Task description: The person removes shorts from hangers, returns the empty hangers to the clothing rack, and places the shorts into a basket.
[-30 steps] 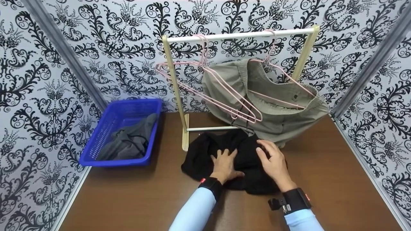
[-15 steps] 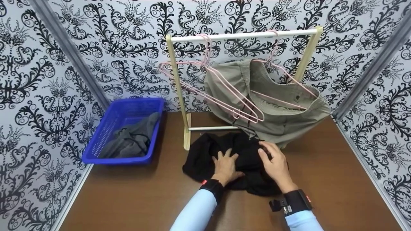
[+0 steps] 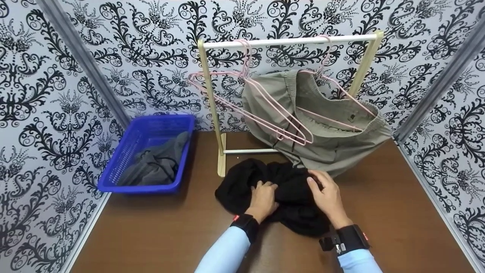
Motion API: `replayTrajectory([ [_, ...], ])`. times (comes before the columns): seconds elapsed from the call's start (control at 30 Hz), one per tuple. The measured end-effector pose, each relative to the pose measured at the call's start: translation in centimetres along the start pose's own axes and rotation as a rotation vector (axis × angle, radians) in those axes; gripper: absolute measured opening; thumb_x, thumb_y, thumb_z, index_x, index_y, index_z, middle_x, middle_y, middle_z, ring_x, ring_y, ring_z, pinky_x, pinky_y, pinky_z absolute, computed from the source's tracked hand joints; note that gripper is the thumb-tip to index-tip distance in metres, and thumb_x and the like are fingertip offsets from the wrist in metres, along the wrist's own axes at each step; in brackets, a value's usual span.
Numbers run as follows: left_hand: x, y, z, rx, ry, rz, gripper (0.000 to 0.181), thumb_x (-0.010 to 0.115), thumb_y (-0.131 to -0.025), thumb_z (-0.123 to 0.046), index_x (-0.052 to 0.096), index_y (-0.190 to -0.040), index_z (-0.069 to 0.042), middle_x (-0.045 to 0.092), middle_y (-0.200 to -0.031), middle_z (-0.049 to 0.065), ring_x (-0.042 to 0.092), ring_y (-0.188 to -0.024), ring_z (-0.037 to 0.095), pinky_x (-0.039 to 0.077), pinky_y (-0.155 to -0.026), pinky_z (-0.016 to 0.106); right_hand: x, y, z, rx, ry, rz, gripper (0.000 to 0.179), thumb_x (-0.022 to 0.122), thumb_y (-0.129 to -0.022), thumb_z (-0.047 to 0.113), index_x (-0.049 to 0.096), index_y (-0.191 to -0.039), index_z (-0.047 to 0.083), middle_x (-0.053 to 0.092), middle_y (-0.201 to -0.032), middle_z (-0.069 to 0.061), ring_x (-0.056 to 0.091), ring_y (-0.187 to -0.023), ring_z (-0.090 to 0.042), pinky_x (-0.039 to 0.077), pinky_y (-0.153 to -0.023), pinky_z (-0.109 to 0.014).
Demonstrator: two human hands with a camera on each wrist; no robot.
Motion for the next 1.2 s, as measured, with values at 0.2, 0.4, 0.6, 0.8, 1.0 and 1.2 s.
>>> replayTrajectory([
  [0.2, -0.3, 0.3, 0.8, 0.047, 0.045, -0.092, 0.047, 0.088, -0.070, -0.013, 0.073, -0.115, -0.010, 0.075, -0.109, 0.008, 0.066, -0.103, 0.032, 0.054, -0.092, 0.054, 0.1, 0.2, -0.4, 0.013, 0.007, 0.019, 0.026, 0.064, -0.101, 0.006, 0.071, -0.124, -0.002, 0.069, -0.121, -0.015, 0.064, -0.101, -0.028, 0.045, -0.086, -0.017],
  [0.4, -1.3, 0.4, 1.8, 0.099, 0.156, -0.171, 0.044, 0.080, -0.067, -0.001, 0.073, -0.110, -0.005, 0.074, -0.100, 0.011, 0.071, -0.100, 0.032, 0.053, -0.101, 0.043, 0.1, 0.3, -0.8, 0.016, -0.007, -0.001, 0.025, 0.065, -0.099, 0.004, 0.071, -0.122, -0.004, 0.069, -0.122, -0.018, 0.067, -0.104, -0.031, 0.041, -0.088, -0.006],
  [0.6, -2.0, 0.3, 2.5, 0.106, 0.277, -0.206, 0.049, 0.072, -0.065, 0.010, 0.073, -0.113, -0.001, 0.074, -0.107, 0.014, 0.070, -0.106, 0.031, 0.048, -0.109, 0.042, 0.1, 0.5, -1.0, 0.045, 0.000, 0.031, 0.027, 0.063, -0.101, 0.007, 0.070, -0.125, -0.003, 0.068, -0.126, -0.018, 0.068, -0.103, -0.033, 0.048, -0.086, -0.012],
  [0.8, -3.4, 0.1, 2.9, 0.131, 0.361, -0.239, 0.053, 0.067, -0.064, 0.016, 0.073, -0.113, 0.000, 0.074, -0.111, 0.017, 0.069, -0.110, 0.033, 0.049, -0.108, 0.043, 0.0, 0.5, -1.0, 0.072, 0.023, 0.067, 0.029, 0.061, -0.103, 0.009, 0.068, -0.129, -0.003, 0.066, -0.128, -0.019, 0.069, -0.097, -0.036, 0.055, -0.080, -0.029],
  [1.0, -4.9, -0.5, 3.2, 0.175, 0.435, -0.258, 0.052, 0.062, -0.061, 0.021, 0.072, -0.107, -0.002, 0.075, -0.109, 0.014, 0.069, -0.112, 0.033, 0.048, -0.109, 0.045, -0.1, 0.4, -1.1, 0.070, 0.042, 0.059, 0.029, 0.061, -0.103, 0.009, 0.069, -0.128, -0.003, 0.066, -0.126, -0.019, 0.068, -0.095, -0.034, 0.053, -0.079, -0.027],
  [1.2, -6.7, -1.1, 3.4, 0.184, 0.511, -0.268, 0.051, 0.058, -0.061, 0.025, 0.070, -0.102, -0.002, 0.075, -0.108, 0.013, 0.068, -0.116, 0.035, 0.047, -0.110, 0.045, -0.1, 0.2, -1.2, 0.059, 0.039, 0.042, 0.028, 0.061, -0.103, 0.009, 0.069, -0.128, -0.002, 0.067, -0.125, -0.018, 0.067, -0.096, -0.029, 0.050, -0.079, -0.021],
])
Point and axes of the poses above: each hand's wrist, its own y-axis away from the middle knuckle, its own x-axis out of the palm, z = x × y, the point moved 5 cm from there along -y, towards the middle knuckle
